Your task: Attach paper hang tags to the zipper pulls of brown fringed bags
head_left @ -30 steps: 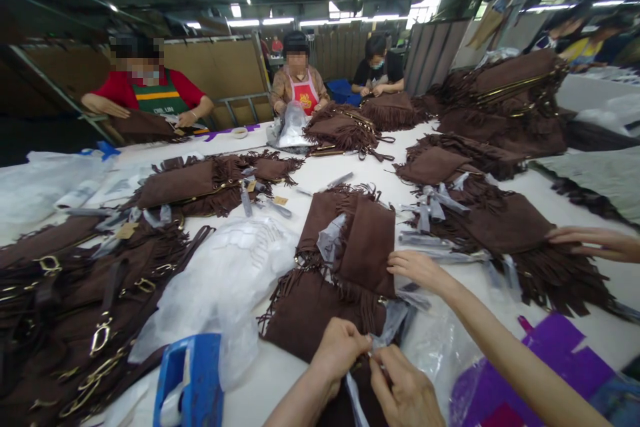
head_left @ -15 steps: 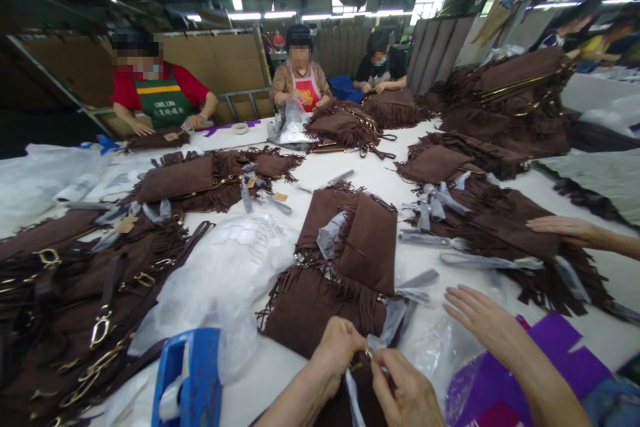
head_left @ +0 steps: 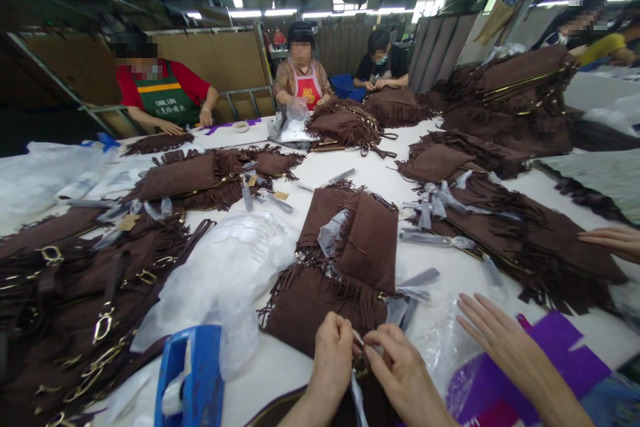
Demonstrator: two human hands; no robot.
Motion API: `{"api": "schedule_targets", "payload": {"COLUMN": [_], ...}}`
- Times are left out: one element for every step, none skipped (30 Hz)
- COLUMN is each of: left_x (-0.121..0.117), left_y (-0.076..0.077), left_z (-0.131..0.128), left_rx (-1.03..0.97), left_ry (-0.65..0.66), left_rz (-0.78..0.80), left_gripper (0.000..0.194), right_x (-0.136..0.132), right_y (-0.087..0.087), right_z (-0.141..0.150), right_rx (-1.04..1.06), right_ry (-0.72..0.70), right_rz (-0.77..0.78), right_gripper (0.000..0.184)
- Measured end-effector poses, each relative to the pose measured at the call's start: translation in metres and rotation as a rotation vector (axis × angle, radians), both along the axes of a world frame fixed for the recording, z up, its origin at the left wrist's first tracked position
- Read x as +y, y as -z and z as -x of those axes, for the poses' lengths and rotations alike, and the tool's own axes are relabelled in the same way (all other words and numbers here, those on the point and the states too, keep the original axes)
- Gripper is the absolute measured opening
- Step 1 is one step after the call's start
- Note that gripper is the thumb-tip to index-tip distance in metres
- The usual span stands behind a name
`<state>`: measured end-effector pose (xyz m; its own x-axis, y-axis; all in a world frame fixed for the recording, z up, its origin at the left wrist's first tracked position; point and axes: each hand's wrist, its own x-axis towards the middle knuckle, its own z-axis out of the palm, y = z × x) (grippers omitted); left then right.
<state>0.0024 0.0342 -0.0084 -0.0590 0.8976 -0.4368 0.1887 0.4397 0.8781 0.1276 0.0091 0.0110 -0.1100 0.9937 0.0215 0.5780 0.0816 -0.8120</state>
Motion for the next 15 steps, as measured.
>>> {"api": "schedule_targets", "payload": {"left_x": [-0.001,-0.001,-0.002,-0.003,-0.003,-0.003,-0.003,-0.003,-0.002,-0.002,-0.001,0.000,0.000,0.001,0.001], "left_y": [-0.001,-0.001,-0.002,-0.004,-0.005,-0.006,-0.007,-0.008,-0.009,-0.010,-0.011,-0.012,-0.012,-0.012,-0.012], "left_z": [0.000,0.000,0.001,0.001,0.001,0.001,0.000,0.000,0.000,-0.001,-0.002,-0.003,-0.003,-0.004,-0.005], "left_rx": [0.008,0.008,0.000,-0.018,-0.047,-0.083,-0.123,-0.156,-0.178,-0.191,-0.198,-0.200,-0.202,-0.204,-0.206], "left_ry": [0.000,-0.001,-0.002,-0.006,-0.008,-0.010,-0.006,0.009,0.030,0.056,0.082,0.102,0.114,0.118,0.119], "left_rz": [-0.012,-0.021,-0.025,-0.022,-0.012,0.000,0.014,0.029,0.041,0.050,0.053,0.052,0.050,0.049,0.048], "left_gripper": [0.021,0.021,0.021,0.022,0.023,0.025,0.025,0.025,0.022,0.019,0.016,0.012,0.010,0.009,0.009], "right_x": [0.003,0.005,0.008,0.010,0.013,0.015,0.016,0.018,0.018,0.019,0.019,0.019,0.019,0.020,0.020], "right_y": [0.000,0.001,0.001,0.002,0.002,0.003,0.004,0.004,0.004,0.004,0.004,0.004,0.003,0.003,0.002], "right_z": [0.002,0.003,0.004,0.004,0.003,0.002,0.001,-0.001,-0.002,-0.003,-0.004,-0.004,-0.004,-0.004,-0.003], "right_rx": [0.014,0.039,0.084,0.153,0.256,0.374,0.489,0.582,0.650,0.699,0.737,0.772,0.812,0.845,0.866], "right_ry": [0.001,0.009,0.024,0.044,0.077,0.119,0.162,0.197,0.221,0.237,0.246,0.257,0.275,0.294,0.310], "right_rz": [0.022,0.044,0.074,0.128,0.210,0.308,0.404,0.483,0.539,0.566,0.575,0.579,0.589,0.599,0.607], "right_gripper": [0.020,0.021,0.023,0.023,0.023,0.023,0.023,0.023,0.023,0.022,0.022,0.021,0.021,0.021,0.022]}}
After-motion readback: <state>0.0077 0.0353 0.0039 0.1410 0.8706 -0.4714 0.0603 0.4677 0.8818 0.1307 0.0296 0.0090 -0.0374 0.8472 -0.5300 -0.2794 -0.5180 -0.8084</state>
